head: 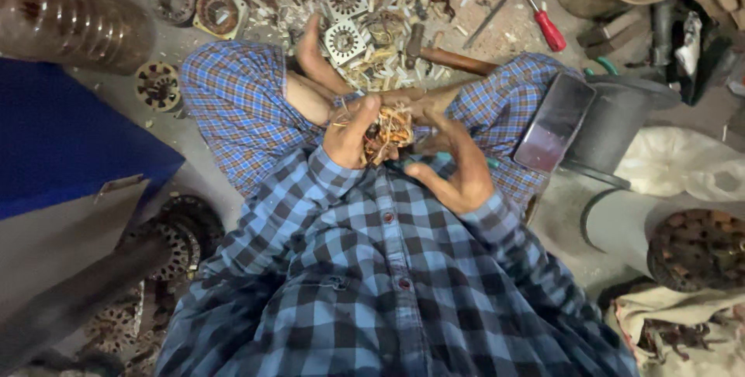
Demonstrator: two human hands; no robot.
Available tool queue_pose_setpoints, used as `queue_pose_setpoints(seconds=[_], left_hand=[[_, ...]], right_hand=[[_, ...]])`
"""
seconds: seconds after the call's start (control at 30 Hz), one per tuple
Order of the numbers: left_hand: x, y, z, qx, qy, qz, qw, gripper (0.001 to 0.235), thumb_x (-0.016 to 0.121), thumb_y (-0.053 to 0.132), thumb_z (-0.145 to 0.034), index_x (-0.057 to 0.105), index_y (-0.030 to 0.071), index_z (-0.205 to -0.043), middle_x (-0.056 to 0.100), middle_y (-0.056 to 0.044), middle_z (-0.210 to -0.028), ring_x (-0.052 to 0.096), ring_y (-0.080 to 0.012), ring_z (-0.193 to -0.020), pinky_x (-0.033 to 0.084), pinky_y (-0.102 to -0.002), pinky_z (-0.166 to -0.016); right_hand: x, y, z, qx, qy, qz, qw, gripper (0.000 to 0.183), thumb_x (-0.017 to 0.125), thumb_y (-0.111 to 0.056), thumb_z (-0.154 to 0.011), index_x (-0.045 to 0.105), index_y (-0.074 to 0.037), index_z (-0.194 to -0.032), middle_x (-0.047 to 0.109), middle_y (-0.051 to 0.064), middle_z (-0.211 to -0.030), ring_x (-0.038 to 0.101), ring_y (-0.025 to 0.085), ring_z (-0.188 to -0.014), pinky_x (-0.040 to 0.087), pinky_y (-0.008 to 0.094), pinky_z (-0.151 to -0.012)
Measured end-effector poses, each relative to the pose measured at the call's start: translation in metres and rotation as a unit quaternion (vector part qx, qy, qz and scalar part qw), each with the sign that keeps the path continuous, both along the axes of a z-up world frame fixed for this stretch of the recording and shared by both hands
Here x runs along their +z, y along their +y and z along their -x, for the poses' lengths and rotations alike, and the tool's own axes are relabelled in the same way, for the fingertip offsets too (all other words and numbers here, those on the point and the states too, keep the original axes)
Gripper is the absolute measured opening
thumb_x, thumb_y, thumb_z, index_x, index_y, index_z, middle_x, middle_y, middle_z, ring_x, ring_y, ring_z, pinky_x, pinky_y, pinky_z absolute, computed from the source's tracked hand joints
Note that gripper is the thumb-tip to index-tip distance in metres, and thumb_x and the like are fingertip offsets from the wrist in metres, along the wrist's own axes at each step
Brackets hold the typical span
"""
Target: The person extracts copper wire from metal motor stators using pliers and a screwdriver while sitting on the floor.
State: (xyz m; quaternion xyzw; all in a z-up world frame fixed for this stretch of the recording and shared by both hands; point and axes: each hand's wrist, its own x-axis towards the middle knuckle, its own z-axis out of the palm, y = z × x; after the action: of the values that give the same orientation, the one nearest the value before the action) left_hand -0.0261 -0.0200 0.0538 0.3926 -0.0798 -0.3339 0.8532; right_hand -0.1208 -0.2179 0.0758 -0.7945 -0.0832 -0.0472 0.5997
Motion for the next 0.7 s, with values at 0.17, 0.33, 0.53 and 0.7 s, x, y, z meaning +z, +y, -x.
queue_pose_setpoints(seconds=[0.17,0.33,0.53,0.7], left_hand=[[0.003,-0.003,-0.002,0.032,-0.181,-0.067,0.981,0.04,0.049,0.029,-0.115,0.066,-0.004,-0.13,0.065,-0.016,-0.138,0.066,-0.0194,-0.124,0.054,-0.033,-0.109],[-0.013,0.002,-0.005,0.168,-0.155,-0.276,0.934,0.021,0.064,0.016,-0.101,0.076,-0.001,-0.1,0.065,-0.008,-0.121,0.065,-0.0127,-0.086,0.054,-0.027,-0.059],[-0.038,-0.001,-0.018,0.202,-0.165,-0.188,0.947,0.025,0.068,0.018,-0.109,0.074,-0.004,-0.099,0.068,-0.008,-0.111,0.067,-0.0124,-0.084,0.056,-0.025,-0.068],[-0.039,0.011,-0.017,-0.037,-0.282,-0.171,0.943,0.026,0.068,0.023,-0.103,0.071,-0.002,-0.11,0.065,-0.005,-0.108,0.068,-0.0109,-0.084,0.057,-0.025,-0.064]], right_hand=[[0.0,0.002,-0.022,-0.001,-0.028,0.111,0.993,0.048,0.085,-0.022,-0.087,0.061,0.001,-0.121,0.065,0.016,-0.115,0.07,0.027,-0.099,0.058,0.036,-0.085],[-0.002,-0.004,-0.01,-0.001,0.058,0.183,0.981,0.015,0.077,-0.016,-0.098,0.074,-0.003,-0.105,0.068,0.013,-0.091,0.069,0.026,-0.082,0.054,0.036,-0.076],[-0.019,-0.008,0.003,0.04,0.199,-0.206,0.957,0.031,0.059,-0.007,-0.105,0.058,0.006,-0.133,0.073,0.012,-0.111,0.072,0.018,-0.1,0.06,0.032,-0.091],[-0.035,-0.011,-0.004,-0.059,0.188,-0.191,0.962,0.037,0.056,-0.007,-0.106,0.055,0.005,-0.141,0.073,0.011,-0.113,0.069,0.014,-0.095,0.058,0.03,-0.084]])
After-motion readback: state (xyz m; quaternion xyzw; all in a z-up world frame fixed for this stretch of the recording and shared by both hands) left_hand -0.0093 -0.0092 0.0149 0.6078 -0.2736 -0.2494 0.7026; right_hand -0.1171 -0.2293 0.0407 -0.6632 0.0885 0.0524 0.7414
